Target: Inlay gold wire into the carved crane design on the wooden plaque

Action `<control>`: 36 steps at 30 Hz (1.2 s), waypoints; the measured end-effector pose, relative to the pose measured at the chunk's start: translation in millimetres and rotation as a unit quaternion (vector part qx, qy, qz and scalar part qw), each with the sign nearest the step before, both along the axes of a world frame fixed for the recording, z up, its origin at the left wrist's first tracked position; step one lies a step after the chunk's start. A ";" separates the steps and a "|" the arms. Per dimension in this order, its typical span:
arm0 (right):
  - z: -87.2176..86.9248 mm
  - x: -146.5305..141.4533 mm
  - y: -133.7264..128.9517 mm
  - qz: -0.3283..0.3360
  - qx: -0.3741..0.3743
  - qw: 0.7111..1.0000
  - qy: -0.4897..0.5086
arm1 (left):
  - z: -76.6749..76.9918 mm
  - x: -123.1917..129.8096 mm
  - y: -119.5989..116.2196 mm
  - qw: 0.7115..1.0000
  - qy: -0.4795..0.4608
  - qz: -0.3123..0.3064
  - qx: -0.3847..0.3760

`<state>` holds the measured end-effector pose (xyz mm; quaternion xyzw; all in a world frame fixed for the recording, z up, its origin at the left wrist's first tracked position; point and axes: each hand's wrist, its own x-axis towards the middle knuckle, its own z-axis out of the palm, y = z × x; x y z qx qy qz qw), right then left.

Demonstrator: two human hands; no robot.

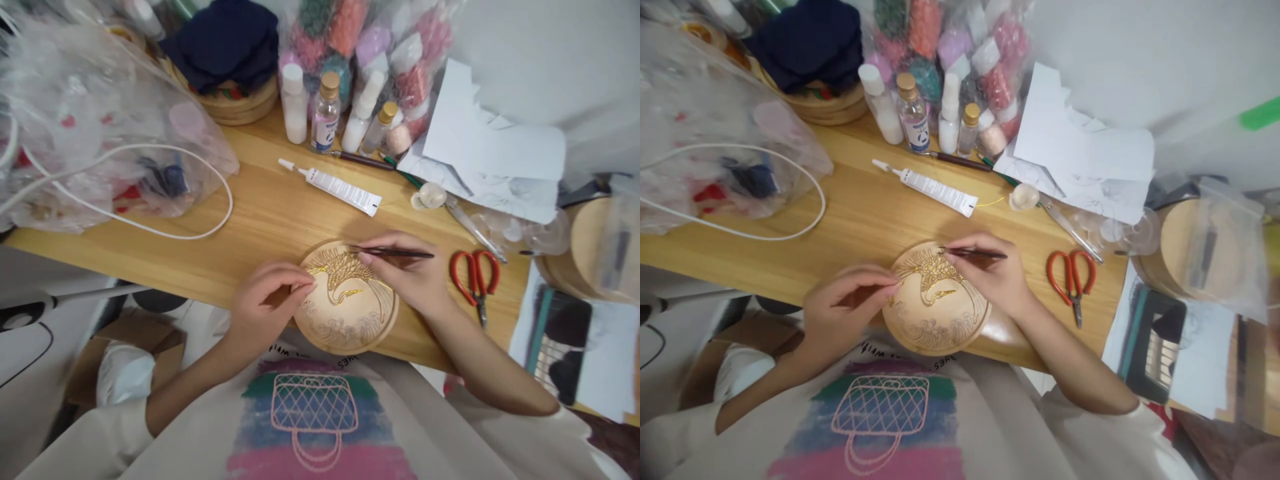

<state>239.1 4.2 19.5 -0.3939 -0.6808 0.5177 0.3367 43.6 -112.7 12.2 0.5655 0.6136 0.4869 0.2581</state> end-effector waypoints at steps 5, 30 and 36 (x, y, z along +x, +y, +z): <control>0.0 -3.1 -10.8 -0.044 -0.004 0.999 -0.025 | -6.0 4.0 -1.3 0.992 0.104 -0.030 0.064; 4.1 5.0 -2.5 0.097 0.085 0.987 -0.091 | -4.3 6.5 -5.7 0.966 0.227 -0.078 0.096; 2.9 5.9 -2.5 0.099 0.101 0.986 -0.087 | -3.6 5.9 -5.3 0.964 0.235 -0.078 0.097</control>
